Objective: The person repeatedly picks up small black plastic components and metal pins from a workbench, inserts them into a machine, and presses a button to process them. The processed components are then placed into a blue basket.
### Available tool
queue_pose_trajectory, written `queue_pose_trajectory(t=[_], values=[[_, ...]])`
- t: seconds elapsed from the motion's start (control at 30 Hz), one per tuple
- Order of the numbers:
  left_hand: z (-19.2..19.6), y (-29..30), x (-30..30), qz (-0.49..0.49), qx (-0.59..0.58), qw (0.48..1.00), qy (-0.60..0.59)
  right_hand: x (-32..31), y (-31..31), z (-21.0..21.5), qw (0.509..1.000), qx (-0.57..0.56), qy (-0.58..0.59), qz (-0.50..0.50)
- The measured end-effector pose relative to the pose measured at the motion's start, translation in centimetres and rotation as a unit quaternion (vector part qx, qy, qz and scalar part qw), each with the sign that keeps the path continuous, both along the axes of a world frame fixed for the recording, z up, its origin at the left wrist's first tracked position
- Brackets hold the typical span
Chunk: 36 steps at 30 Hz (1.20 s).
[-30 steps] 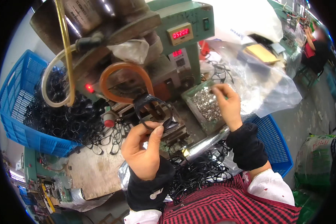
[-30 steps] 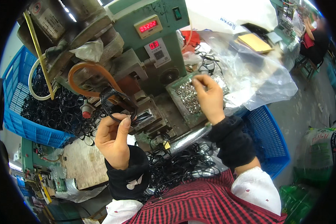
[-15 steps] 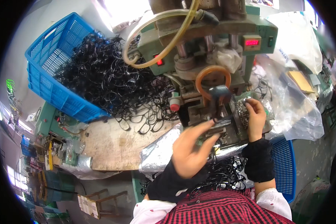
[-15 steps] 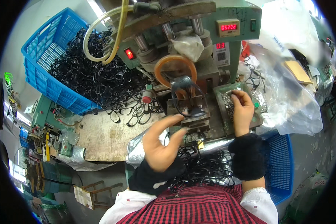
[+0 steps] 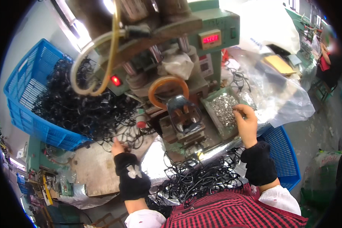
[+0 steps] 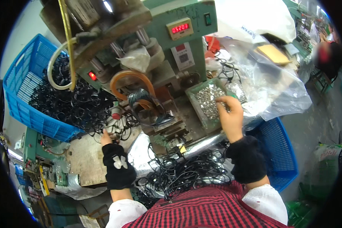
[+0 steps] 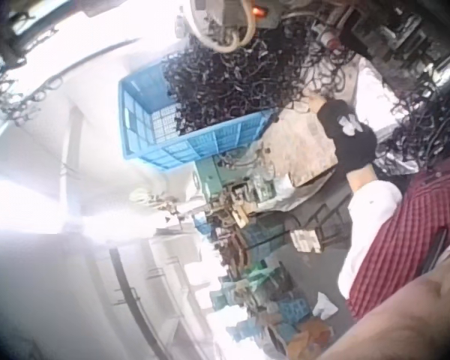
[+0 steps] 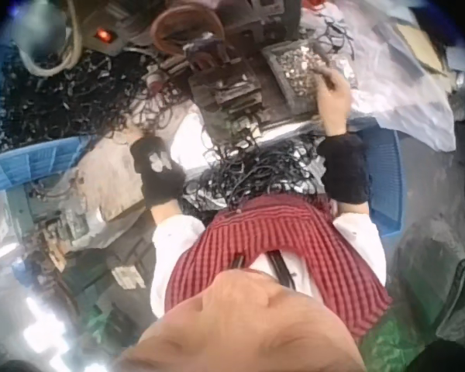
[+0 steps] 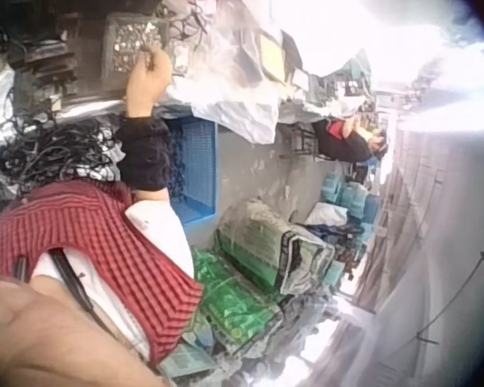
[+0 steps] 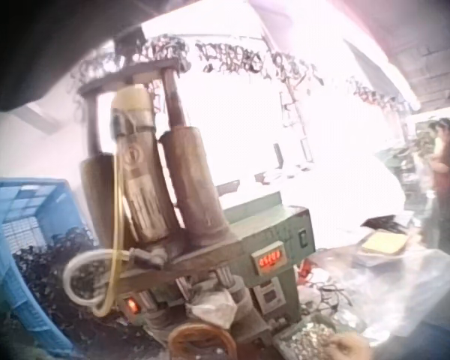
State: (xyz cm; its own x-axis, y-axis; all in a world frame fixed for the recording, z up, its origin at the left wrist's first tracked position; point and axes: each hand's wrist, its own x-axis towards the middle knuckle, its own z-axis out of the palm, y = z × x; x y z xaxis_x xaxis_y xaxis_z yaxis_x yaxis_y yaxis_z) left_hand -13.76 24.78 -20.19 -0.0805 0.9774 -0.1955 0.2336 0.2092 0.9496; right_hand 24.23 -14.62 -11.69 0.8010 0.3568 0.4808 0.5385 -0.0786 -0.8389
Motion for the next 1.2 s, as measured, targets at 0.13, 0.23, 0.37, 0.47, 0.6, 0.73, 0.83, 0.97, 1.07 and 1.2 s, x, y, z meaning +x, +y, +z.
queue_pose_trajectory(t=[0.13, 0.23, 0.37, 0.47, 0.6, 0.73, 0.83, 0.97, 1.07, 1.2], values=[[3.4, -1.0, -1.1, -0.065, 0.130, 0.987, -0.070, -0.6, -3.9, 1.1, 0.994, 0.019, 0.110, 0.004], [8.4, -4.6, 0.9, -0.138, 0.220, 0.959, -0.116, -3.4, -2.0, 4.9, 0.990, 0.038, 0.085, 0.101], [7.4, -4.6, 2.2, -0.202, 0.263, 0.935, -0.127, -5.3, 3.9, 8.0, 0.976, 0.044, -0.045, 0.207], [6.0, -6.7, 3.7, -0.148, 0.176, 0.970, -0.075, -6.9, 6.2, 6.7, 0.960, 0.100, 0.114, 0.235], [6.8, -9.4, 6.6, -0.080, 0.136, 0.974, -0.163, -7.3, 6.7, 6.6, 0.920, 0.166, 0.243, 0.258], [7.7, -7.5, 5.6, -0.082, 0.125, 0.984, -0.096, -8.0, 6.5, 8.0, 0.875, 0.164, 0.325, 0.320], [5.5, -6.1, 3.7, -0.097, 0.172, 0.975, -0.099, -9.1, 6.2, 9.4, 0.877, 0.160, 0.320, 0.319], [17.5, -19.9, 7.3, -0.140, 0.235, 0.923, -0.271, -8.9, 3.9, 9.5, 0.884, 0.112, 0.251, 0.378], [21.3, -25.6, 10.3, -0.241, 0.329, 0.890, -0.205, -4.0, 3.0, 7.0, 0.982, -0.076, -0.093, 0.145], [23.1, -27.2, 15.1, -0.330, 0.256, 0.887, -0.196, 0.2, 1.5, 0.0, 0.931, -0.283, -0.208, -0.093]])
